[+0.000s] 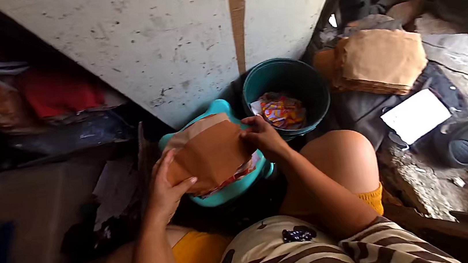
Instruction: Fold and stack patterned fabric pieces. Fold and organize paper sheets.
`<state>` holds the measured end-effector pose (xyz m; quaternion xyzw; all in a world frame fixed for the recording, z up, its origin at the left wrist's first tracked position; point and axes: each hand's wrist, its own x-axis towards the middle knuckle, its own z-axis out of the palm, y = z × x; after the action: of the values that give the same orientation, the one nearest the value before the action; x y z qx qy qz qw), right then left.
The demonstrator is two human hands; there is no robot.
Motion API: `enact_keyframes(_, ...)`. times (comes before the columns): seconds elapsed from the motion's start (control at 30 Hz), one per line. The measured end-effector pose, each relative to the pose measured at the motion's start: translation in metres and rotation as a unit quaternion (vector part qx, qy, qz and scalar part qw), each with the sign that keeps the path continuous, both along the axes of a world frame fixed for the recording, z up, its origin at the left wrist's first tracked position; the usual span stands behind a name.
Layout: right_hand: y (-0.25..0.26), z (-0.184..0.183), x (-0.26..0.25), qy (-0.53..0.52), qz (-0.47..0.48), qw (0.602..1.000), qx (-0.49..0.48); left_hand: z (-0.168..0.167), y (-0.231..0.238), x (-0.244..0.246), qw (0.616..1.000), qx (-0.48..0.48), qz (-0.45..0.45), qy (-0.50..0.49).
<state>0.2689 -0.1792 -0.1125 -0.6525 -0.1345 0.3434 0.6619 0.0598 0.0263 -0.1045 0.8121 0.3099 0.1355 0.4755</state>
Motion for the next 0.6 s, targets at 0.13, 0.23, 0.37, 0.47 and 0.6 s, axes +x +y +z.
enact_keyframes(0.13,-0.005,-0.004,0.006,0.02,-0.013,0.999,0.025,-0.004,0.001,0.0,1.0,-0.012,0.004,0.007)
enact_keyframes(0.23,-0.007,-0.003,0.004,0.025,0.017,0.999,0.017,-0.005,0.0,0.001,1.0,-0.019,0.004,0.006)
enact_keyframes(0.37,-0.007,0.0,-0.002,0.018,0.075,0.997,-0.025,-0.008,0.002,-0.001,1.0,0.0,-0.003,-0.003)
enact_keyframes(0.47,-0.006,0.005,-0.007,-0.024,0.028,0.999,-0.034,-0.01,0.004,-0.002,0.999,0.033,-0.035,-0.008)
enact_keyframes(0.6,0.0,0.013,-0.007,-0.074,0.007,0.996,-0.049,-0.007,0.003,0.0,0.998,0.032,-0.052,0.002)
